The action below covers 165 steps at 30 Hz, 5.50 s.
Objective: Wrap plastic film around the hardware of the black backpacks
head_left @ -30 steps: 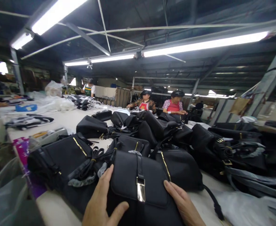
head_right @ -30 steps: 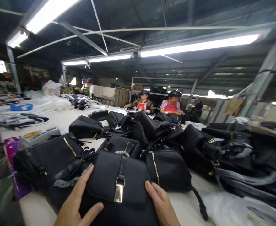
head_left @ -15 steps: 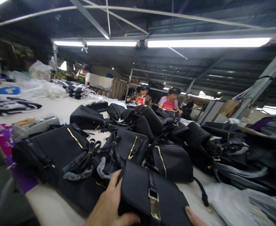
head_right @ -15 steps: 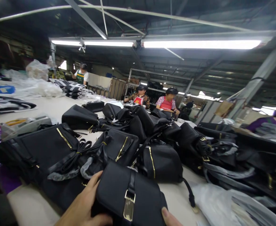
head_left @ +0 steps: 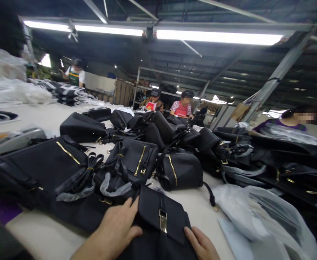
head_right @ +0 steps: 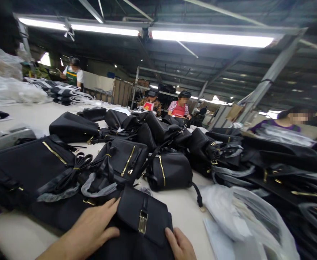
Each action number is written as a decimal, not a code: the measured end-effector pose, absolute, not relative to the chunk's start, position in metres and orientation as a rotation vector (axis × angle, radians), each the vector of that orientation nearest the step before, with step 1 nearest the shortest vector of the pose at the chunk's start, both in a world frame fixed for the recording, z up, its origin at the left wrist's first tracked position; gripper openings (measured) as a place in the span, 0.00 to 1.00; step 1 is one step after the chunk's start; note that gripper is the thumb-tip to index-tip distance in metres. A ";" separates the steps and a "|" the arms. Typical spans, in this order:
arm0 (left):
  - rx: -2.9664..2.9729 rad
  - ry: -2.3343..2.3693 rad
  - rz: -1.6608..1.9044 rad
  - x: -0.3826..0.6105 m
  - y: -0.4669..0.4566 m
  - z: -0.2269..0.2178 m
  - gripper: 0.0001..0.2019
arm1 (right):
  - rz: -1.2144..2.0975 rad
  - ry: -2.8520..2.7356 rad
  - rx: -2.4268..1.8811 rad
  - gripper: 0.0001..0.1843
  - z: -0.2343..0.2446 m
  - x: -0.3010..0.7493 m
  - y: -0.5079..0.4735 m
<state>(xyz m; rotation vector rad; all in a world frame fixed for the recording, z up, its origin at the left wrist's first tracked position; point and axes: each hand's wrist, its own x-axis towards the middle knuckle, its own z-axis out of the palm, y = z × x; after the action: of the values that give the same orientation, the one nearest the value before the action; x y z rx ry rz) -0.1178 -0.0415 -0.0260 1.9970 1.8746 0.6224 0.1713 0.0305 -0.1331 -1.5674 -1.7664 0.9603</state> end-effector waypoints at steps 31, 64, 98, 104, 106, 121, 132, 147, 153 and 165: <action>2.597 0.990 1.290 -0.108 -0.026 -0.103 0.10 | 0.313 -2.599 -0.602 0.20 -0.099 0.129 0.039; 2.557 0.999 1.326 -0.105 -0.024 -0.110 0.10 | 0.505 -2.375 -0.595 0.06 -0.113 0.132 0.035; 2.312 1.505 0.346 -0.065 0.003 -0.052 0.07 | 0.732 -2.132 -0.701 0.14 -0.114 0.132 0.031; 2.531 1.348 0.437 -0.070 0.001 -0.063 0.05 | 0.719 -2.133 -0.703 0.14 -0.114 0.132 0.031; 2.621 1.287 0.483 -0.071 -0.001 -0.065 0.10 | 0.718 -2.130 -0.699 0.14 -0.114 0.132 0.031; 2.622 1.202 0.494 -0.074 -0.001 -0.067 0.09 | 0.750 -2.119 -0.723 0.13 -0.111 0.132 0.031; 2.462 1.294 0.595 -0.074 -0.006 -0.059 0.12 | 0.758 -2.122 -0.716 0.12 -0.109 0.133 0.032; 2.147 1.514 0.607 -0.076 -0.010 -0.056 0.09 | 0.993 -1.413 -1.441 0.26 -0.115 0.157 0.056; 2.051 1.684 0.306 -0.063 0.002 -0.030 0.14 | 1.139 -1.632 -1.591 0.42 -0.103 0.163 0.058; 2.081 1.974 -0.479 -0.026 0.021 -0.015 0.33 | 1.099 -1.657 -1.446 0.31 -0.107 0.154 0.048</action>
<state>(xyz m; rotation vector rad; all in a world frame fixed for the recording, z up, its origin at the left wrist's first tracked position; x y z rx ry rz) -0.0256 0.0212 -0.0154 2.0811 1.9738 -0.4793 0.1545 0.0479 -0.1065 -1.4461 -1.6566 1.0992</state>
